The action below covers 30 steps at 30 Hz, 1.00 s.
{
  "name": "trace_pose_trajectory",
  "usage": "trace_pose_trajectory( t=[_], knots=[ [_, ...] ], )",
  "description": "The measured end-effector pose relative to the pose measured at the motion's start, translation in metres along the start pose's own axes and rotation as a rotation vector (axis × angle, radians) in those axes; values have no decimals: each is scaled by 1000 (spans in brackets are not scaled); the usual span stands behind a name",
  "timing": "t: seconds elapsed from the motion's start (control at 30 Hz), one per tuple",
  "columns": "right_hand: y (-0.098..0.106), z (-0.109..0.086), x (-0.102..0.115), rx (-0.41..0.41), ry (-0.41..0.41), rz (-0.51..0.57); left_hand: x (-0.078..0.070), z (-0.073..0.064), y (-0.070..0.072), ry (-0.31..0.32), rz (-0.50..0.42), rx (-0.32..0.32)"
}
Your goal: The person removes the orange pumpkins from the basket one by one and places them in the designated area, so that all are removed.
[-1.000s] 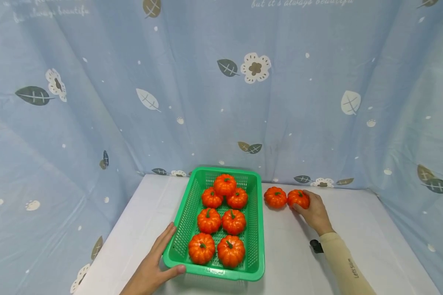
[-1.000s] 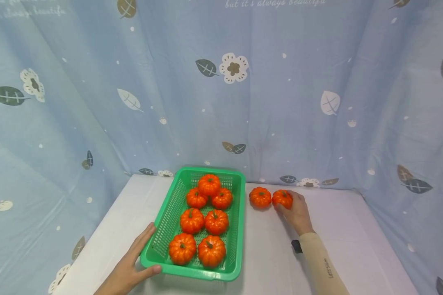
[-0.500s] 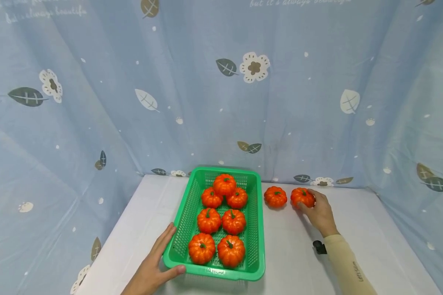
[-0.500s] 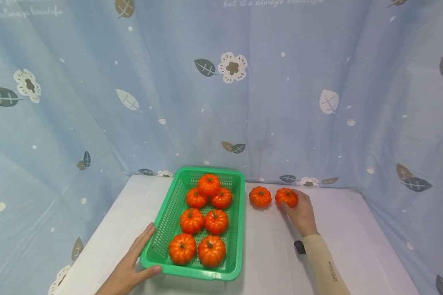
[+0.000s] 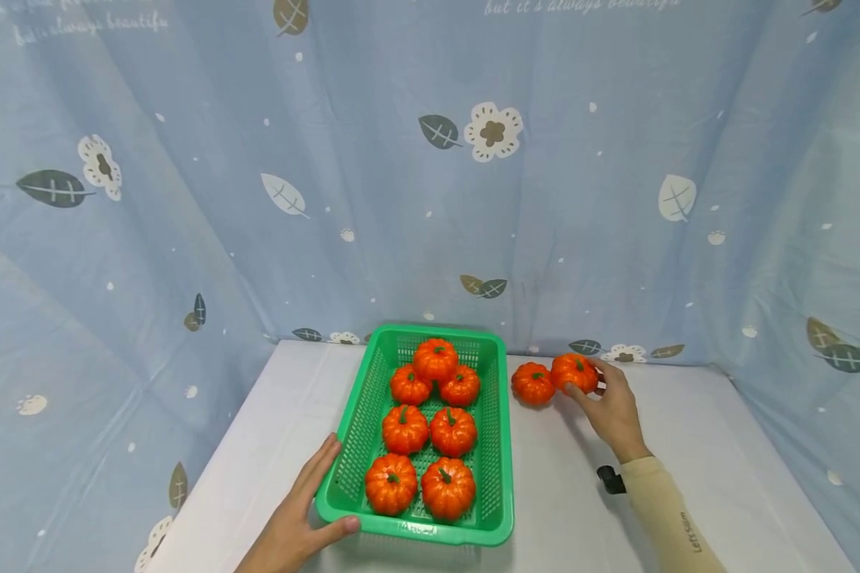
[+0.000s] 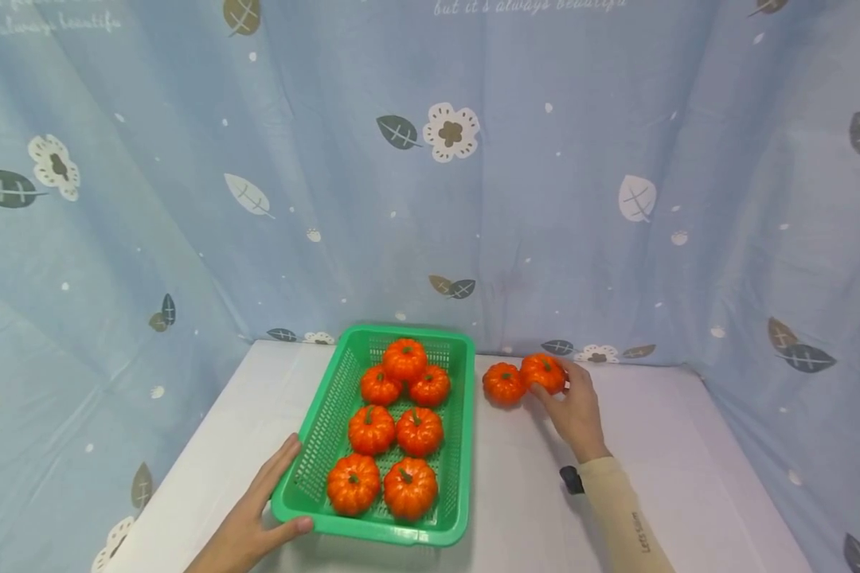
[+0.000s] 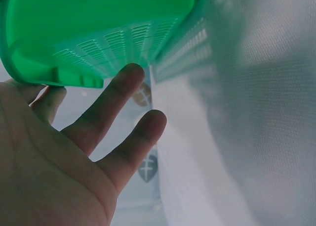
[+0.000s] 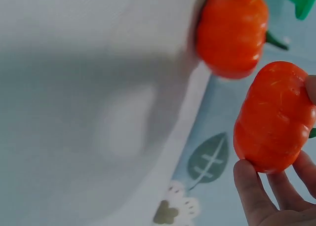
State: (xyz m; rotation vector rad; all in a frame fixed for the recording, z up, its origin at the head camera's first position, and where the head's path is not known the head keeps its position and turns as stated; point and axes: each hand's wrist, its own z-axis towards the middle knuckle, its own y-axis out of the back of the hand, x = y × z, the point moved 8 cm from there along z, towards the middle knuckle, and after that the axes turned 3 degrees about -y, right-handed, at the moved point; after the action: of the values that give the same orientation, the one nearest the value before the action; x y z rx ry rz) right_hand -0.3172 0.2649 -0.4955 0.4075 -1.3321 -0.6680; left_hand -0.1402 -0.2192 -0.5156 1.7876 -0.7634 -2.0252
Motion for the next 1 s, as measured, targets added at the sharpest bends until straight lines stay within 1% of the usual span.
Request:
trace_pose_trajectory(
  t=[0.2, 0.6, 0.73, 0.87, 1.0],
  knots=[
    [-4, -5, 25, -17, 98, 24, 0, 0, 0, -5, 3, -6],
    [-8, -15, 70, -36, 236, 90, -1, -1, 0, -15, 14, -14],
    [-12, -19, 87, -11, 269, 130, -1, -1, 1, -21, 13, -15],
    [-21, -22, 98, 32, 273, 168, -2, -1, 1, -19, 8, -10],
    [-30, -25, 111, 65, 283, 156, -1, -1, 0, -13, 3, -10]
  ],
)
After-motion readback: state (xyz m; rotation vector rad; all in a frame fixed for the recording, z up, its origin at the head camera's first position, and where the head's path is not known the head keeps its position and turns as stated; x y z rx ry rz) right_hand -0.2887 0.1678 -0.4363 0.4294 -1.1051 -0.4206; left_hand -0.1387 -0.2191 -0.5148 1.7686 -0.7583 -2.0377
